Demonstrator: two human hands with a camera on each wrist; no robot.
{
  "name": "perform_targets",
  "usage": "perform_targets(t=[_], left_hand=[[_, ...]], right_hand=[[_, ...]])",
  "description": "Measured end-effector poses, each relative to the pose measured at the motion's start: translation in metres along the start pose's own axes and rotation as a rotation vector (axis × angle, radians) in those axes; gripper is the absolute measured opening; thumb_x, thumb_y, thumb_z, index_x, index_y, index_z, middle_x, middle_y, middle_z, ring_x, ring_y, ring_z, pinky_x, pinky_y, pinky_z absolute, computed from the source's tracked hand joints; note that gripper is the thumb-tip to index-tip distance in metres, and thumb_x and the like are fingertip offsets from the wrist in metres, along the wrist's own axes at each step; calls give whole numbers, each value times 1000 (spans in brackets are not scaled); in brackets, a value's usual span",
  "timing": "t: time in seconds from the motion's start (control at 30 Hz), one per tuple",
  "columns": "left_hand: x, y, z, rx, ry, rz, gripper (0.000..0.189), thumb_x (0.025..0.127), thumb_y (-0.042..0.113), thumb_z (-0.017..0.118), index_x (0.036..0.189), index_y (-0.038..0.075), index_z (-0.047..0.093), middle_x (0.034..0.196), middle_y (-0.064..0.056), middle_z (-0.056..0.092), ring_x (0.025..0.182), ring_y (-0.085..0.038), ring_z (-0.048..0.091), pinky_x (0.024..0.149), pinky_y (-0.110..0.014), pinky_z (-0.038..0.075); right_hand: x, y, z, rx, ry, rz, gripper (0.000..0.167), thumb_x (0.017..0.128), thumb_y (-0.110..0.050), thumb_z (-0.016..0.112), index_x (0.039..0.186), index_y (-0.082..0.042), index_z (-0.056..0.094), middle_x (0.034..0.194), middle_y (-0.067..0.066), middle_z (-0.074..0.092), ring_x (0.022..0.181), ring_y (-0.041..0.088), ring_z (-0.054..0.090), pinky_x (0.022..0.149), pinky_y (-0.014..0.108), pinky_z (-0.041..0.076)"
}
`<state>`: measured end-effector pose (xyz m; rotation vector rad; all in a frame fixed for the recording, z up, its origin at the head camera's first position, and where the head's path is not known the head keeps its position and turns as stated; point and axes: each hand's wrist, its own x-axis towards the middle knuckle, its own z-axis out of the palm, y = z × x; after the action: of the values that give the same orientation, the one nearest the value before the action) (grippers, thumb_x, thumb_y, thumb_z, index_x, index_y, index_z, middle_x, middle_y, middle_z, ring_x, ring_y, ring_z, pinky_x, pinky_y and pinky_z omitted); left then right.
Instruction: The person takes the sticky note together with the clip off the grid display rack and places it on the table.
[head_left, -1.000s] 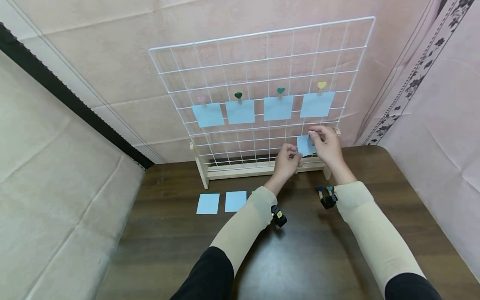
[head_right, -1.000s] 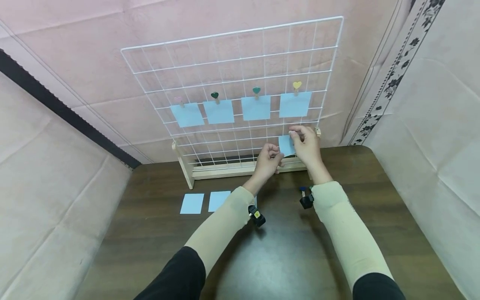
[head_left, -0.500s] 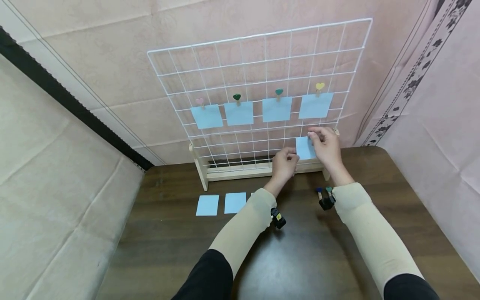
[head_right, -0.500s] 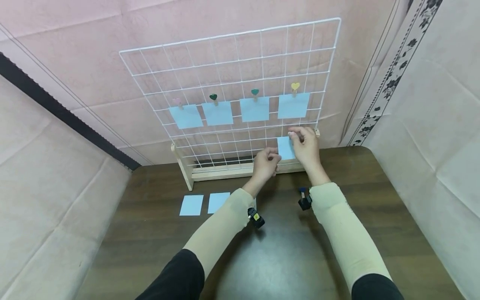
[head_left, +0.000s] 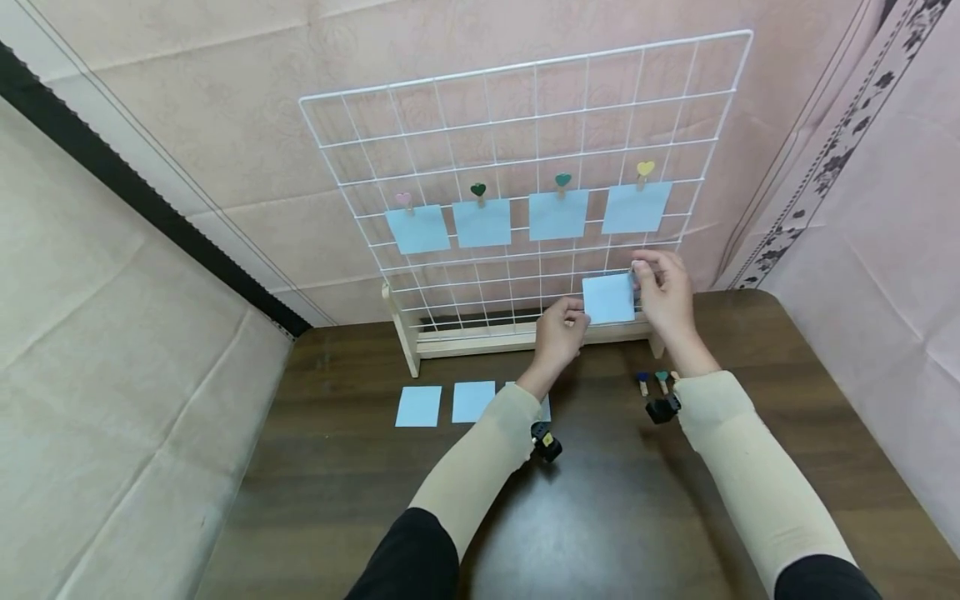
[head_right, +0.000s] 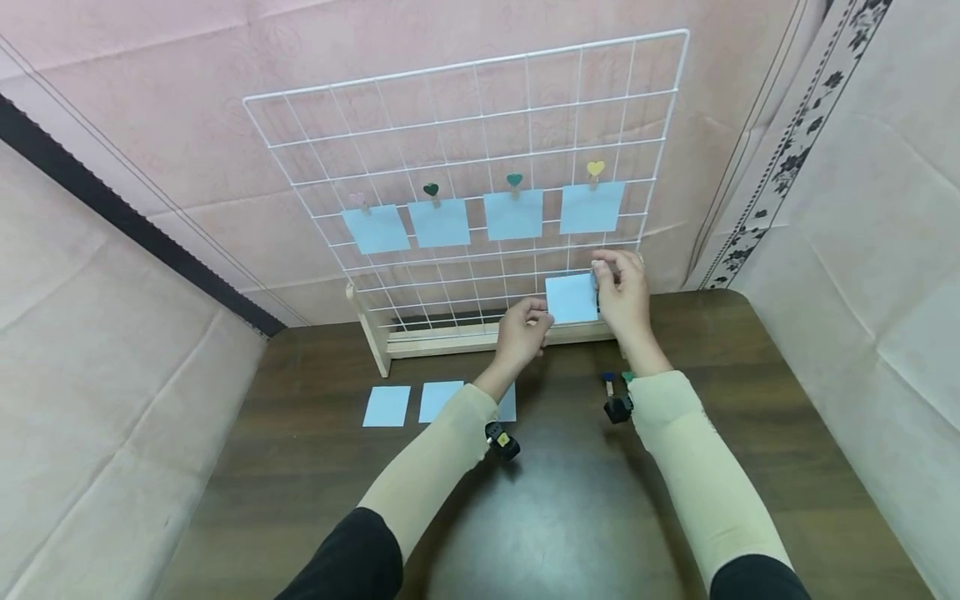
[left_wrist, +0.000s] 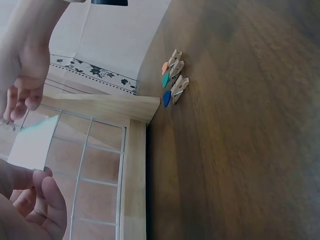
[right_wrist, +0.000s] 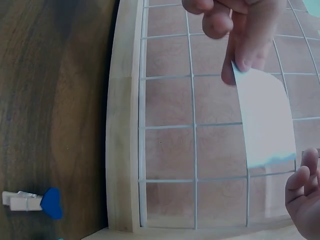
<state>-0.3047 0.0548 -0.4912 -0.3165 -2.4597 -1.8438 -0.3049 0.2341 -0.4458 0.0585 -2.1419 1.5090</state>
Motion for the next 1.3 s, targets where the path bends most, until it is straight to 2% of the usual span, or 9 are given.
perform_targets(t=[0.2,0.37,0.47,0.53,0.67,0.8,1.0,1.13,1.3], left_hand=[[-11,-3,-7,-23,-17,-7,21,104,7,65,124,3,70,104,-8,74,73,-43,72,49,-25,55],[-17,-5,-9,19,-28,34,22,104,7,65,125,3,70,106,-10,75,65,-27,71,56,-25,57],[-20,-6,-10,32,-28,33,22,104,8,65,125,4,71,106,-9,75,64,-12,68,64,-24,58],[-23,-8,-11,40,-32,27,22,104,9,65,125,4,70,106,-8,75,67,-10,69,68,-24,58],[-31,-13,-13,39,-38,21,24,105,8,65,127,3,70,101,-5,75,71,-26,72,66,-23,56],[-39,-17,-12,14,-31,3,23,104,8,65,126,2,70,95,-3,74,66,-27,70,58,-22,54],[-48,-22,-10,-14,-38,-1,23,104,8,65,125,1,71,92,-5,75,70,-37,71,57,-21,53],[-54,-27,-10,-18,-31,-1,23,103,7,65,124,1,72,94,-12,77,59,-24,67,54,-22,52],[-61,-32,-9,7,-25,-7,22,101,6,66,122,1,72,92,-3,77,54,-7,61,56,-23,56]], right_hand=[[-9,-1,-16,207,1,166,28,110,-18,56,132,-2,66,102,-2,64,78,12,63,58,15,52],[-13,3,-28,291,31,228,22,109,-15,59,128,-9,68,103,-3,67,74,10,62,57,14,51],[-16,5,-30,281,23,227,25,110,-15,57,131,-7,67,104,-4,66,74,8,61,58,13,51],[-18,6,-31,275,16,231,25,110,-14,57,131,-7,67,105,-4,66,74,8,60,58,13,51],[-24,9,-33,243,0,248,25,111,-15,54,132,-13,68,104,-4,65,76,8,61,58,14,51],[-30,18,-36,202,1,266,27,111,-16,54,134,-10,67,99,-2,64,74,7,60,56,14,50],[-38,29,-39,178,0,262,35,111,-13,52,140,6,60,93,-4,67,70,8,60,53,15,48],[-44,35,-40,151,-12,275,35,111,-14,54,139,6,61,89,-4,67,72,6,61,55,16,50],[-52,44,-45,121,-29,299,38,111,-14,53,141,9,57,93,-7,64,75,5,60,56,16,49]])
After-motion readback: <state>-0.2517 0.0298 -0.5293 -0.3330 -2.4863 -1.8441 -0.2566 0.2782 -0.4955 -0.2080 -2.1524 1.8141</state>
